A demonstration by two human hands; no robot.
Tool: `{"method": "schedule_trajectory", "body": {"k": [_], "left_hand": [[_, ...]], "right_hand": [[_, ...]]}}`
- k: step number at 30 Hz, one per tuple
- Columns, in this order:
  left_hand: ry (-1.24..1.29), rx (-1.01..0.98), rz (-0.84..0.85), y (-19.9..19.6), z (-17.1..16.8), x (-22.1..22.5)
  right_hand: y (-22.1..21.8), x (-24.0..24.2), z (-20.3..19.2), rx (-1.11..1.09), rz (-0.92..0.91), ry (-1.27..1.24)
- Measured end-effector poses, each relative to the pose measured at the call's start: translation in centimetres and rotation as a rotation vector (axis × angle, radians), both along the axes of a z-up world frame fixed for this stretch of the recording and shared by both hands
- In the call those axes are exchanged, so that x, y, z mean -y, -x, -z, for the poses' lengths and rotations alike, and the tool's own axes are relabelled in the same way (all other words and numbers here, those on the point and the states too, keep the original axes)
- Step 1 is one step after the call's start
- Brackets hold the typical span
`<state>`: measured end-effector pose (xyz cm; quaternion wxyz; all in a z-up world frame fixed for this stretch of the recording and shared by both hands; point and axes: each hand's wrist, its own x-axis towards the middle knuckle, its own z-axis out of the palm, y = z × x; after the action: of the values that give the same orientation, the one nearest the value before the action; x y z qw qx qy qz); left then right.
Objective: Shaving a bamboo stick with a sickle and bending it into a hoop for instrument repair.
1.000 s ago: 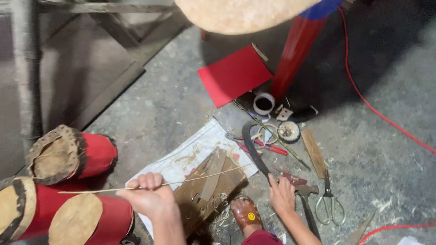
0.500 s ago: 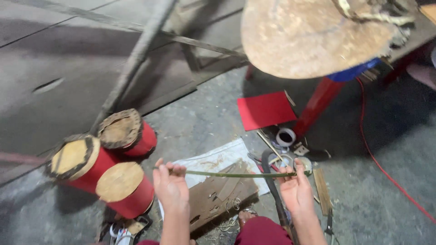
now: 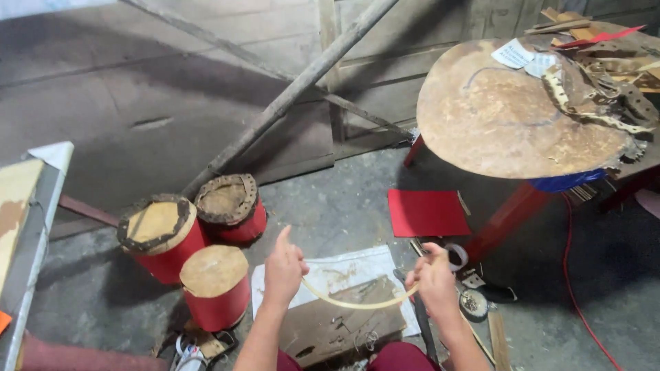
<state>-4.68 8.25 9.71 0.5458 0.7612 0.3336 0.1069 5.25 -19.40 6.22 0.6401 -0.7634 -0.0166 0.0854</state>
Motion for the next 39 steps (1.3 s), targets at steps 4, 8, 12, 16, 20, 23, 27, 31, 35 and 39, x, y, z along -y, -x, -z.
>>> {"method": "schedule_trajectory", "body": {"k": [4,8,12,16,20,23,27,31,35,39], "left_hand": [[-0.359,-0.044,0.364,-1.5,7.0,0.2],[-0.263,-0.065,0.513,-1.2,4.5,2.4],[-0.313,0.032,0.648,-1.3,5.7,3.7],[-0.347,-0.016,0.800,-1.1,3.7,4.8],[-0.365,-0.063,0.842,-1.0,3.6,5.5],[-0.484,0.102,0.883,-1.4,4.5,5.0],[-0.654,-0.040,0.940,-1.8,0.4,5.1],[-0.615,-0.258,1.014,-0.5,-0.8,6.0],[-0.689,-0.138,0.993,0.2,1.6,5.8],[-0.781,-0.048,0.902,0.7,3.7,5.9]], "right_hand": [[-0.8,-1.3,1.6,0.020,-0.387,0.723],[-0.6,-2.5,1.5,0.249,-0.797,1.074],[1.4,-4.4,-4.8,0.141,-0.896,1.064],[2.7,-5.1,-4.3,0.357,-1.050,1.105],[2.7,-5.8,-3.6,0.461,-1.109,1.157],[1.9,-6.3,-4.0,0.257,-1.141,1.147],[1.4,-6.0,-4.9,0.326,-1.090,1.089],[3.3,-5.3,-5.0,0.242,-1.096,0.968],[4.2,-5.0,-7.4,0.235,-1.027,0.952],[3.7,-2.5,-6.4,-0.061,-0.685,0.889]]}}
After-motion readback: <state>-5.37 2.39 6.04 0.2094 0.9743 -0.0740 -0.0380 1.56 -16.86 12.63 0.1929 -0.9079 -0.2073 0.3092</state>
